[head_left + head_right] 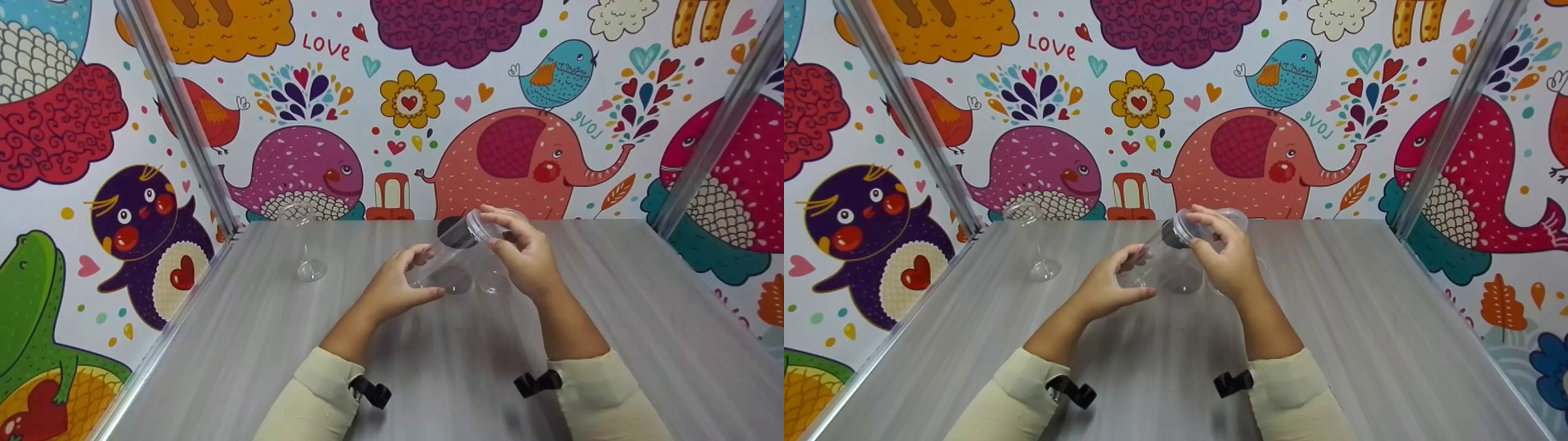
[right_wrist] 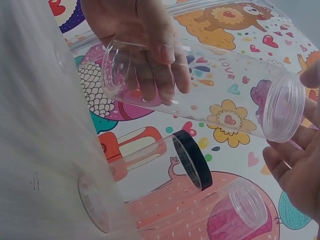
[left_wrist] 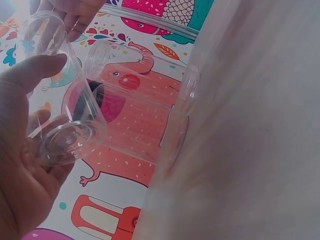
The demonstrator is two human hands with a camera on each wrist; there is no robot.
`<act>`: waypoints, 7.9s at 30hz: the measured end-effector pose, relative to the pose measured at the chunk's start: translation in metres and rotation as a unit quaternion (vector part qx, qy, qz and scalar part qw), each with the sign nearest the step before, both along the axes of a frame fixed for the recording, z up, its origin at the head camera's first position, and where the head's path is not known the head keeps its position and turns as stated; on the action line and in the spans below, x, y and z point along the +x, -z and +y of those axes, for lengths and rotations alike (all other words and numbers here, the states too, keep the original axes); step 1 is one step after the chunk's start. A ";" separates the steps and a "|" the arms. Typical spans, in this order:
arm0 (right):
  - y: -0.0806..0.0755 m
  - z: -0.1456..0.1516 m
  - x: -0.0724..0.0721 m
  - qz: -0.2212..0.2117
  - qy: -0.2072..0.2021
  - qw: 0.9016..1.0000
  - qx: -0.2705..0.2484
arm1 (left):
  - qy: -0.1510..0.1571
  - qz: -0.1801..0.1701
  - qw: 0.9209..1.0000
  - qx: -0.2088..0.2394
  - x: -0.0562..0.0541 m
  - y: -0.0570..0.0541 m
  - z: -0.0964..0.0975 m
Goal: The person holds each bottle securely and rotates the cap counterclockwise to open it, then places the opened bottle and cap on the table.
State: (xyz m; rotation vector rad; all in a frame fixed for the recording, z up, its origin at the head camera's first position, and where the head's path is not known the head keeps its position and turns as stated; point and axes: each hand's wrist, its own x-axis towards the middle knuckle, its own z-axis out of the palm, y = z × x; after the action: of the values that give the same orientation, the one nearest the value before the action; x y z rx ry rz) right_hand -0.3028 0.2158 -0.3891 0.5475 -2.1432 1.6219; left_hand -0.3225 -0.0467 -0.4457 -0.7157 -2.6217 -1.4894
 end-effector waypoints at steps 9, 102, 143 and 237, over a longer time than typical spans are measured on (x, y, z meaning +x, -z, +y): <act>-0.002 0.001 -0.002 -0.024 0.098 0.994 0.041 | 0.004 0.006 1.000 -0.005 -0.001 0.001 0.000; -0.006 -0.002 0.003 -0.056 0.106 0.988 0.097 | 0.001 -0.010 1.000 0.005 0.004 -0.001 0.002; -0.006 -0.003 0.003 -0.044 0.096 0.991 0.085 | 0.000 -0.001 1.000 -0.007 0.005 -0.001 0.002; 0.042 0.099 -0.054 -0.273 0.199 0.879 -0.335 | -0.315 -0.044 0.916 0.243 -0.060 0.059 -0.063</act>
State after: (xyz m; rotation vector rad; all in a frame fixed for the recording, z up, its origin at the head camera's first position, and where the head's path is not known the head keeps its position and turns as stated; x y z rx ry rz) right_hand -0.3563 0.3143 -0.4306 -0.5910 -1.6488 2.2472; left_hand -0.3826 -0.1102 -0.5044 0.2288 -2.0564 -1.8248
